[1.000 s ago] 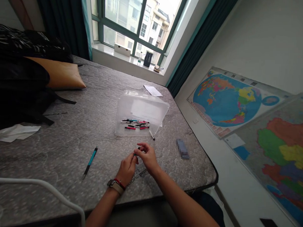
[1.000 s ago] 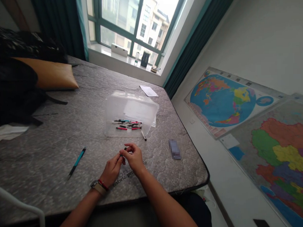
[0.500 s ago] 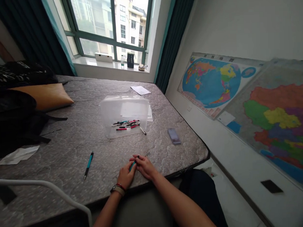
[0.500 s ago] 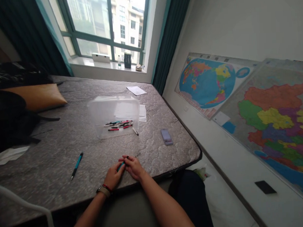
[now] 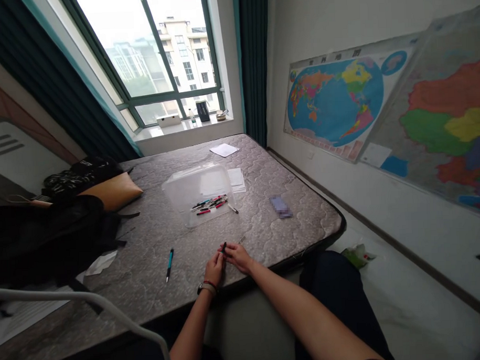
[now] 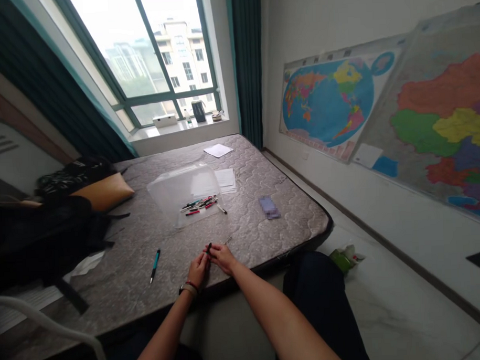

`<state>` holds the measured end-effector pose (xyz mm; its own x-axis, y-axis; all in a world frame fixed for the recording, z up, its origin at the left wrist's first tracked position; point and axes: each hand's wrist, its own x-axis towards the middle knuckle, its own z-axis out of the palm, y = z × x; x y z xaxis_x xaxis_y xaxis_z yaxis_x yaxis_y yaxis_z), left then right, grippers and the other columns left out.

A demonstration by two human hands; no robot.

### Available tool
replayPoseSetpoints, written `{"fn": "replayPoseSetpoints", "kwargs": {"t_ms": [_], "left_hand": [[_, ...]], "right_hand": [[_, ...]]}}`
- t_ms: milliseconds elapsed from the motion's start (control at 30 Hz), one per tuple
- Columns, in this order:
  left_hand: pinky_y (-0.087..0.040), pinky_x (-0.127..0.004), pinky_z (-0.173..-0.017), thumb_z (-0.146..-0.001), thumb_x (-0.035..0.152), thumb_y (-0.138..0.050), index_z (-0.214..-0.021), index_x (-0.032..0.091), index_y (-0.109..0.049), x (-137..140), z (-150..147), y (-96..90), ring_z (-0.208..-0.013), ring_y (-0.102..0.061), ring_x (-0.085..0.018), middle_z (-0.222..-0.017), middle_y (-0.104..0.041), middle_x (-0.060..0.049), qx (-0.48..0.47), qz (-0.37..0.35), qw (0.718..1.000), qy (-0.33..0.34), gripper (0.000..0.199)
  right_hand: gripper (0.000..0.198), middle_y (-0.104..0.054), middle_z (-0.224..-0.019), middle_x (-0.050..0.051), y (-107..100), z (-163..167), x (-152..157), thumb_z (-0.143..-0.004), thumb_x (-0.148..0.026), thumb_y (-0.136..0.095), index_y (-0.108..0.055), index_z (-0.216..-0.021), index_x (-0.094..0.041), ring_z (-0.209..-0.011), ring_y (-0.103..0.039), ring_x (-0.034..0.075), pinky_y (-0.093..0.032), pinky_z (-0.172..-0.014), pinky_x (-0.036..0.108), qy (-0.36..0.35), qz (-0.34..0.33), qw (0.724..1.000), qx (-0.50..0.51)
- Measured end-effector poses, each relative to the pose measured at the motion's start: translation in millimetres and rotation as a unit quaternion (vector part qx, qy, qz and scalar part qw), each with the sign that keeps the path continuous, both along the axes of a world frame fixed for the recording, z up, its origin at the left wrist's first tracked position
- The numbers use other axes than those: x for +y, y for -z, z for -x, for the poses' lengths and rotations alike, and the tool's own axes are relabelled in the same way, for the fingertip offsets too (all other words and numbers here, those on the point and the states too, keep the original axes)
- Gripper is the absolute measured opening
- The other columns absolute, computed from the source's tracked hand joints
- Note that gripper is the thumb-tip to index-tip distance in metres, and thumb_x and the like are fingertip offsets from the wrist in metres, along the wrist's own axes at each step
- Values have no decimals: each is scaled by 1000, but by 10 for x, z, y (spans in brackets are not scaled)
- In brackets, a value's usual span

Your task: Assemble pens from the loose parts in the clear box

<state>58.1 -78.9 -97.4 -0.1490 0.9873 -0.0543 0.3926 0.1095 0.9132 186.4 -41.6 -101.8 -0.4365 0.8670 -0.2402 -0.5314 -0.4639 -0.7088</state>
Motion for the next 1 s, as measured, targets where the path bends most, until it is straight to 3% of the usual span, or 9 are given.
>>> {"fn": "replayPoseSetpoints", "kwargs": {"t_ms": [133, 333, 467, 633, 800, 1000], "left_hand": [[-41, -25, -57, -78, 57, -48, -73, 20, -60, 36, 8, 36, -58, -51, -14, -61, -57, 0, -34, 12, 999, 32, 40], [-32, -21, -40, -68, 71, -55, -74, 17, -57, 101, 65, 32, -39, -38, -7, -53, -49, 5, -115, 75, 989, 63, 54], [-35, -20, -40, -60, 71, -65, -75, 16, -59, 144, 102, 8, -40, -41, -6, -56, -52, 4, -160, 95, 980, 72, 57], [-38, -20, -41, -60, 66, -70, -73, 13, -62, 162, 120, -33, -41, -43, -5, -55, -53, 3, -188, 114, 973, 72, 55], [-37, -20, -42, -61, 59, -74, -82, 12, -68, 148, 118, -29, -42, -44, -5, -57, -56, 2, -205, 131, 968, 65, 53], [-37, -20, -43, -57, 58, -77, -80, 11, -69, 153, 93, -15, -42, -43, -5, -56, -56, 2, -215, 142, 965, 56, 53]], "right_hand": [[40, -70, -94, 7, 25, -27, 16, -60, -36, -84, -68, -89, -15, -86, -64, 16, -48, -82, 30, -12, 1, 1000, 16], [40, -66, -74, 0, 2, 29, 42, -57, -39, -85, -61, -78, -15, -67, -60, 12, -46, -63, 24, 44, 11, 998, -47], [44, -68, -87, 4, 1, 22, 52, -59, -42, -84, -65, -88, -15, -74, -63, 14, -48, -66, 26, -5, -8, 1000, -30], [43, -66, -75, 1, 33, 51, 78, -55, -43, -85, -59, -75, -15, -70, -63, 15, -48, -65, 26, 46, 7, 997, -65], [42, -70, -87, 7, 50, 56, 91, -64, -48, -79, -61, -83, -15, -74, -64, 16, -50, -66, 28, 11, -13, 998, -54], [46, -71, -77, 5, 67, 123, 90, -58, -49, -81, -50, -71, -18, -70, -66, 18, -49, -60, 27, 84, 24, 993, -79]]}}
